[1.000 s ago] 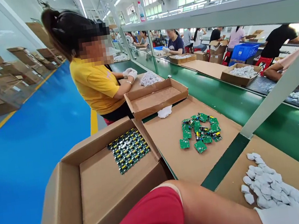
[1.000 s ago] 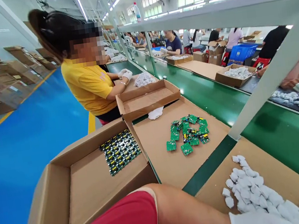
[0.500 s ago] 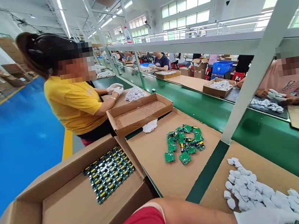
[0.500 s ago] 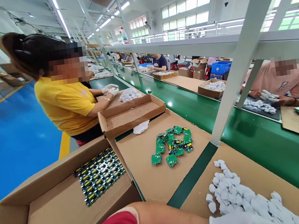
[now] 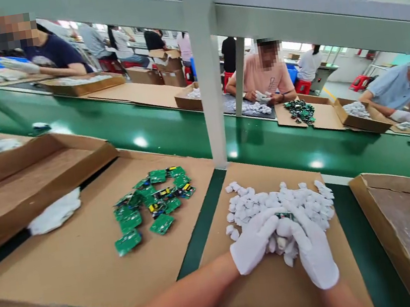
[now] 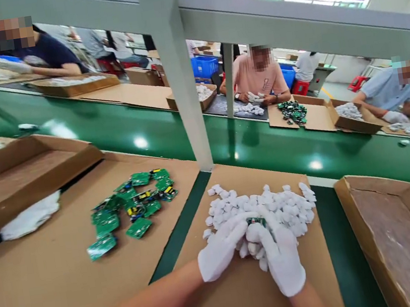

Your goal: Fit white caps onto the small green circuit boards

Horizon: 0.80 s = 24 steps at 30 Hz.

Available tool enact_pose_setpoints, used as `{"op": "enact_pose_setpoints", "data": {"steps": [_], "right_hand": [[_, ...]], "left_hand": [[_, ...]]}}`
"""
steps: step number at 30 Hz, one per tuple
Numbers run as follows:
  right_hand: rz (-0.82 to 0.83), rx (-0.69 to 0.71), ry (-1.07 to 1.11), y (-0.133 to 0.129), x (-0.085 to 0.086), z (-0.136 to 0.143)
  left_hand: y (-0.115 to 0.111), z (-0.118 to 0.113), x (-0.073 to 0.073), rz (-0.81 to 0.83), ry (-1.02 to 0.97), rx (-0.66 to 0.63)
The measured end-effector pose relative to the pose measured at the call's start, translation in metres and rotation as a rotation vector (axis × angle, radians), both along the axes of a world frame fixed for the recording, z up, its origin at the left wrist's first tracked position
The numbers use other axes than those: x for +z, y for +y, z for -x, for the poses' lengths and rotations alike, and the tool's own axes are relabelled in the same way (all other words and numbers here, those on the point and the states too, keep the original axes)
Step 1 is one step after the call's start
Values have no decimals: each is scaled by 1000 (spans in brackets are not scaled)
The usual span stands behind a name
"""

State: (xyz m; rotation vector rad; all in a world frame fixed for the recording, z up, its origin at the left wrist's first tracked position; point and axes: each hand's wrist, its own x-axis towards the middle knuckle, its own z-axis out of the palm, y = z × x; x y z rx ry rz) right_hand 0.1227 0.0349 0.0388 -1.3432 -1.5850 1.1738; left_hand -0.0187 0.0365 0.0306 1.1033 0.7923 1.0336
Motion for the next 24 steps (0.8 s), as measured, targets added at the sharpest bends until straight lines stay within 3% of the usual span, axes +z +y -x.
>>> {"op": "enact_pose_setpoints", "data": {"steps": [2, 6, 9, 19, 24], "right_hand": [[54, 21, 13, -1, 2, 2], [12, 107, 34, 1, 1, 1], [-23, 64, 13, 2, -1, -1], [-15, 14, 36, 4, -9, -4], [-123, 55, 77, 0, 4, -1]], "left_hand": [[-1, -4, 1, 8, -38, -24], [-2, -10, -2, 61, -150, -21], [-3, -8, -2, 82, -134, -1], [-5, -1, 7, -103, 168, -16], [-11, 2, -1, -243, 490, 191]]}}
